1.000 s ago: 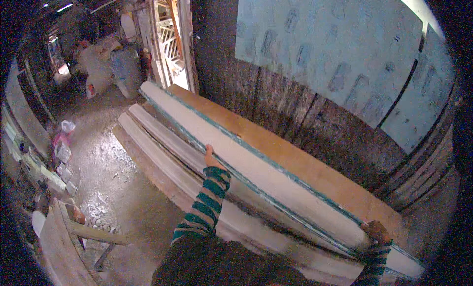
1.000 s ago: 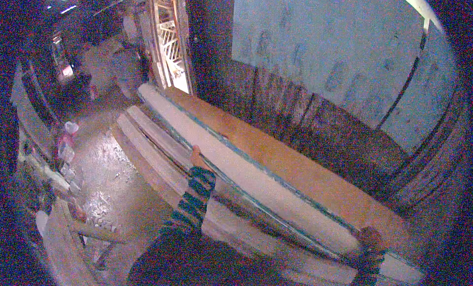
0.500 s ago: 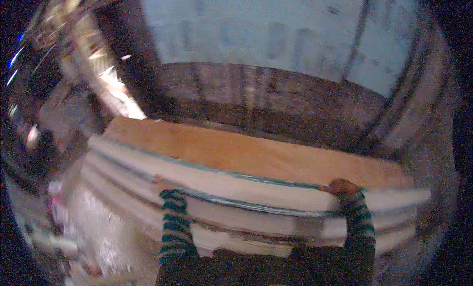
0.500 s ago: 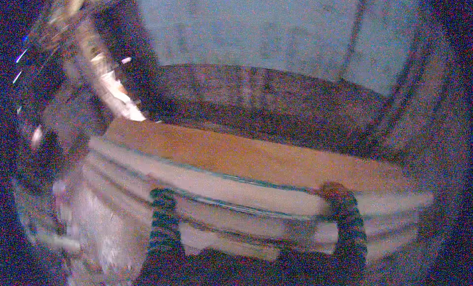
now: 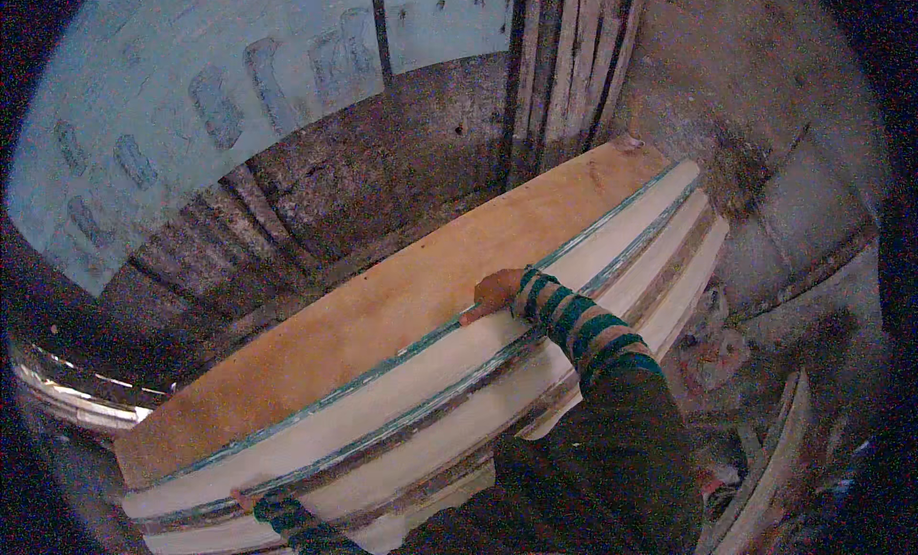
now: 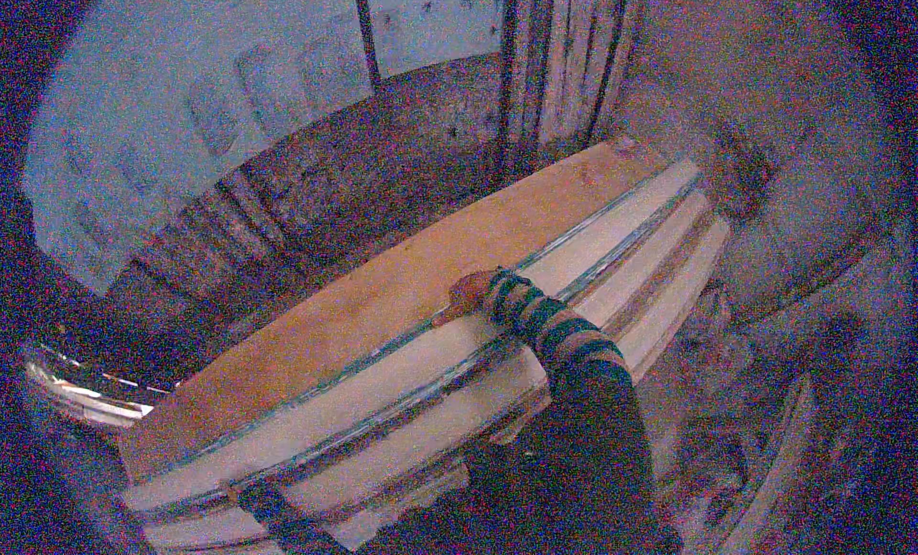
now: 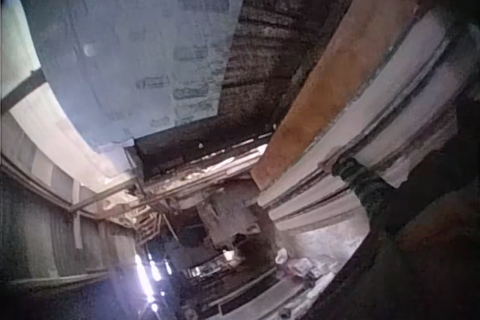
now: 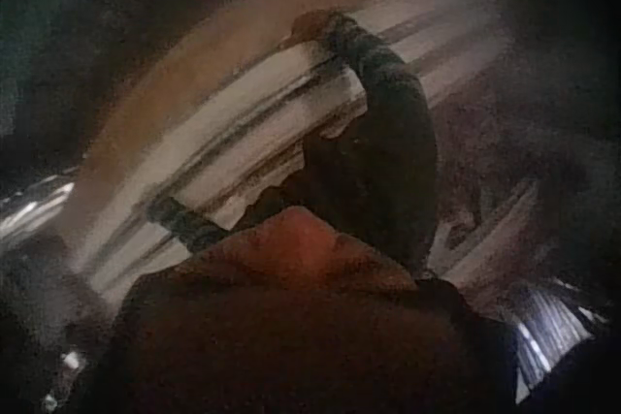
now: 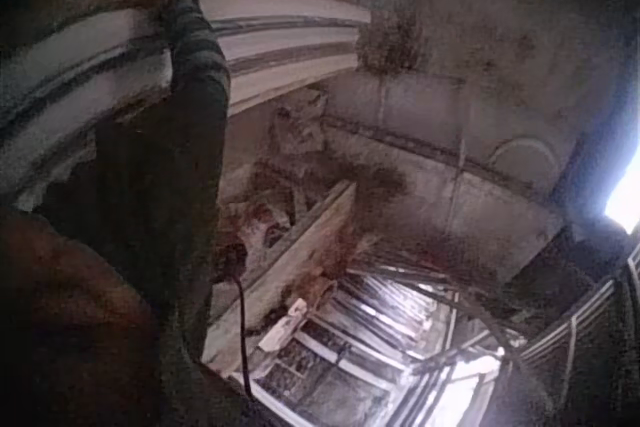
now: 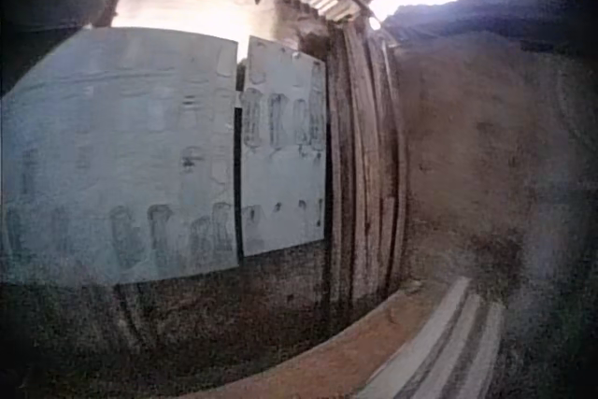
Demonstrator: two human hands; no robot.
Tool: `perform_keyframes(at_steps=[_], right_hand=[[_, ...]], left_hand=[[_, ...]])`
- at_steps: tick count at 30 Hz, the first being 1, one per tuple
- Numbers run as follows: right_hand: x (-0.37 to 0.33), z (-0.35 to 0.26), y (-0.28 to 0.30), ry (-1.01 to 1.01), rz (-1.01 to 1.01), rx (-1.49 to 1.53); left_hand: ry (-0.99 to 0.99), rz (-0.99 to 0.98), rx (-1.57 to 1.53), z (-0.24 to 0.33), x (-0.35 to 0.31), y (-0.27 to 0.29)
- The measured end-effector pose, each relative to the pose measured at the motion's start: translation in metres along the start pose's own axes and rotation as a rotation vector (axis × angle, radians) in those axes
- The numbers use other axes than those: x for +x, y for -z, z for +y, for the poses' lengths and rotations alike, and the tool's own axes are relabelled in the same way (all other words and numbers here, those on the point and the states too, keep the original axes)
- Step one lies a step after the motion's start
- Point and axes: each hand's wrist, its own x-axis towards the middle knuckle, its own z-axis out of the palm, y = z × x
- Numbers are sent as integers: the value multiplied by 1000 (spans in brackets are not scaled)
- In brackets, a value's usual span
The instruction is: The person uses a cloth to wipe a large, curved wooden surface in a workshop. They move items like a long white board and a bucket aside to access the surface, then wipe it with a cloth, occasionally dipping the cloth into a bucket.
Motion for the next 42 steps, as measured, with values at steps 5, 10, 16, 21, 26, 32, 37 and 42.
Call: perform_keyframes(at_steps=[5,10,16,21,26,32,37,42], right_hand=[[6,-9,-4,-25,71,-9],[10,0,-10,-25,122,-41],[24,13,-26,-86,109,-63],[4,8,-17,-46,111,-38],[-9,2,-23,-77,132,-46],[19,21,-29,-17,86,25],[16,39,-32,56,79,78],[-9,15,-29,-33,151,63]], left_hand=[[7,26,38,-1,5,-1],[4,25,37,-6,12,2],[20,18,39,-14,9,1],[25,21,43,-13,3,-1],[40,12,51,-16,-3,-2],[57,-10,47,-24,-2,-18],[79,-43,20,-34,-1,-19],[105,-60,0,-39,-10,-20]])
